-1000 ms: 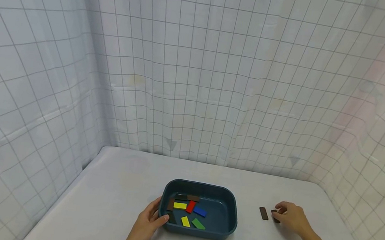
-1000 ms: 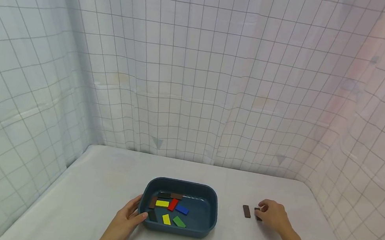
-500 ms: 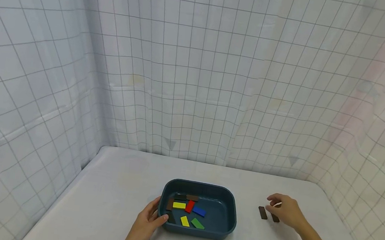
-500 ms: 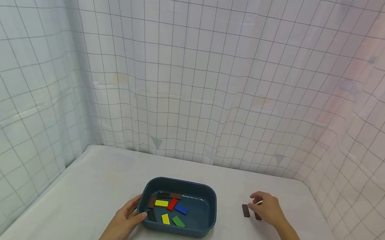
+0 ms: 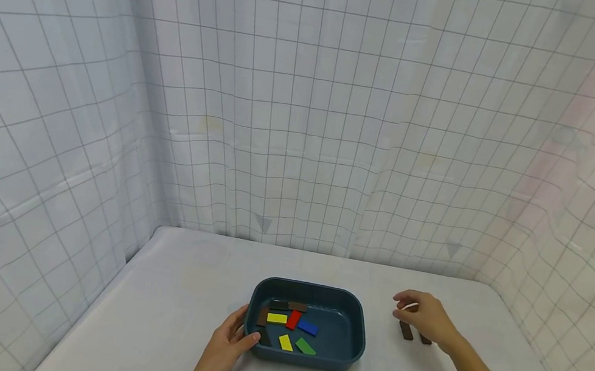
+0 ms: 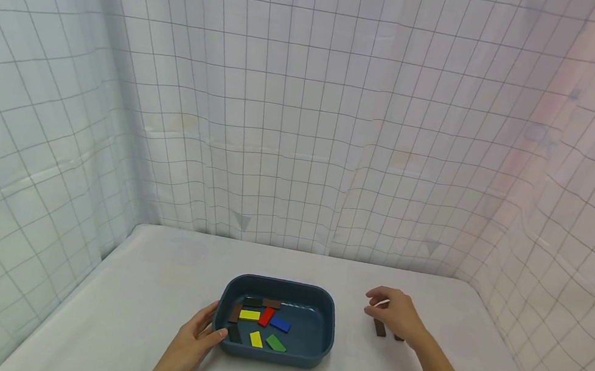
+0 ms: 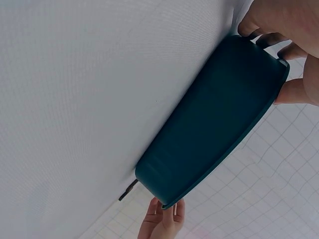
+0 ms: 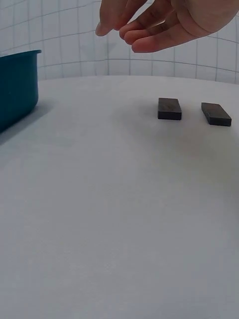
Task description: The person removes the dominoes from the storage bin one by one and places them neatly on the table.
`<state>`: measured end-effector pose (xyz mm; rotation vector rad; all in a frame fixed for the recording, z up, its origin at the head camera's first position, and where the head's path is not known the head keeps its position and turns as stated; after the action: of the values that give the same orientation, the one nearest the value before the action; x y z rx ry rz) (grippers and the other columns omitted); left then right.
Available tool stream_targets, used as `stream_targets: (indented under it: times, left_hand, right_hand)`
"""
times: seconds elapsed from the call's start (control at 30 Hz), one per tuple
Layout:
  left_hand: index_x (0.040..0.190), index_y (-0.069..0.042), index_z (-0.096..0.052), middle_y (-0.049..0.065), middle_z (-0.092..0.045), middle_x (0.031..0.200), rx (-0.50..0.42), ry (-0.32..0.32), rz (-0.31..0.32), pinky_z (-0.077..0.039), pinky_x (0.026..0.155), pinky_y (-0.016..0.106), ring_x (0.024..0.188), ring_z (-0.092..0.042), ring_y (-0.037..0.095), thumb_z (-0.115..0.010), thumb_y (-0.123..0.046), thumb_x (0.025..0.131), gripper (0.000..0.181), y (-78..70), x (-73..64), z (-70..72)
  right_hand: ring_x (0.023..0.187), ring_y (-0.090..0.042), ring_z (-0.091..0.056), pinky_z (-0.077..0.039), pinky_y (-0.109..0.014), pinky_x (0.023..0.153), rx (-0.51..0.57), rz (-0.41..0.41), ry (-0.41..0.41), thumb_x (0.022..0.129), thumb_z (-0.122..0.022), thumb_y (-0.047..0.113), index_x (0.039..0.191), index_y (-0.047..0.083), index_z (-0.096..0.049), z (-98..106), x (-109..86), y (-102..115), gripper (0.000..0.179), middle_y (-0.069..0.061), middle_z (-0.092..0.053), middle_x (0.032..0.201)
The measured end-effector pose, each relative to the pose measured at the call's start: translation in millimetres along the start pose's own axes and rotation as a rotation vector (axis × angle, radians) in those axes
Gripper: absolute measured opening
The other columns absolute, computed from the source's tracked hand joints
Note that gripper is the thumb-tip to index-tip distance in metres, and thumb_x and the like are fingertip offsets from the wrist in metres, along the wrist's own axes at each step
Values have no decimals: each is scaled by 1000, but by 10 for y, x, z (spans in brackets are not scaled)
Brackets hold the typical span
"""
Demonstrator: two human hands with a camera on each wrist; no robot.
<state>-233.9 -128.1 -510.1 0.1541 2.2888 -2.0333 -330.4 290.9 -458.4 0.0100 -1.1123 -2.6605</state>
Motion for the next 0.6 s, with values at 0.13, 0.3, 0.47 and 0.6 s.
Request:
stream_targets:
  times: [0.13, 0.3, 0.47, 0.6]
  left_hand:
    - [161, 4, -22, 35, -19, 163, 0, 0, 1, -32, 114, 61, 148, -22, 53, -71, -10, 100, 80, 20, 0, 3]
    - [161, 4, -22, 34, -20, 163, 1, 6, -5, -33, 113, 61, 148, -23, 53, -71, -9, 99, 80, 47, 1, 2]
    - [161, 4, -22, 34, -20, 163, 1, 13, -6, -32, 114, 61, 148, -23, 52, -70, -10, 100, 79, 30, -11, -2]
    - [161, 3, -24, 33, -20, 163, 4, 3, 8, -31, 114, 61, 148, -24, 52, -71, -11, 100, 79, 20, -9, 4]
  right_hand:
    - [98, -24, -70, -59, -33, 78, 37, 68, 37, 94, -78, 14, 122, 4, -70, -67, 58, 172, 31, -8, -69, 107]
    - [100, -23, -69, -59, -30, 81, 48, 202, 115, 94, -77, 10, 123, 6, -70, -176, 113, 398, 30, -9, -69, 109]
    - [101, -22, -69, -58, -30, 85, 58, 302, 194, 96, -73, 5, 127, 5, -69, -324, 177, 591, 32, -10, -69, 113]
    - [106, -29, -67, -57, -33, 90, 90, 367, 267, 98, -70, 2, 130, -1, -66, -491, 257, 745, 33, -16, -68, 119]
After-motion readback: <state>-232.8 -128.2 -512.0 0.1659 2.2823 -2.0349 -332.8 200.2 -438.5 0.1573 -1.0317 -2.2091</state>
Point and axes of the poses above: each hand's wrist, its own x-axis towards the middle knuckle, its own z-axis out of the back of the hand, y = z × x, the point moved 4 cm from there along x, towards the middle knuckle
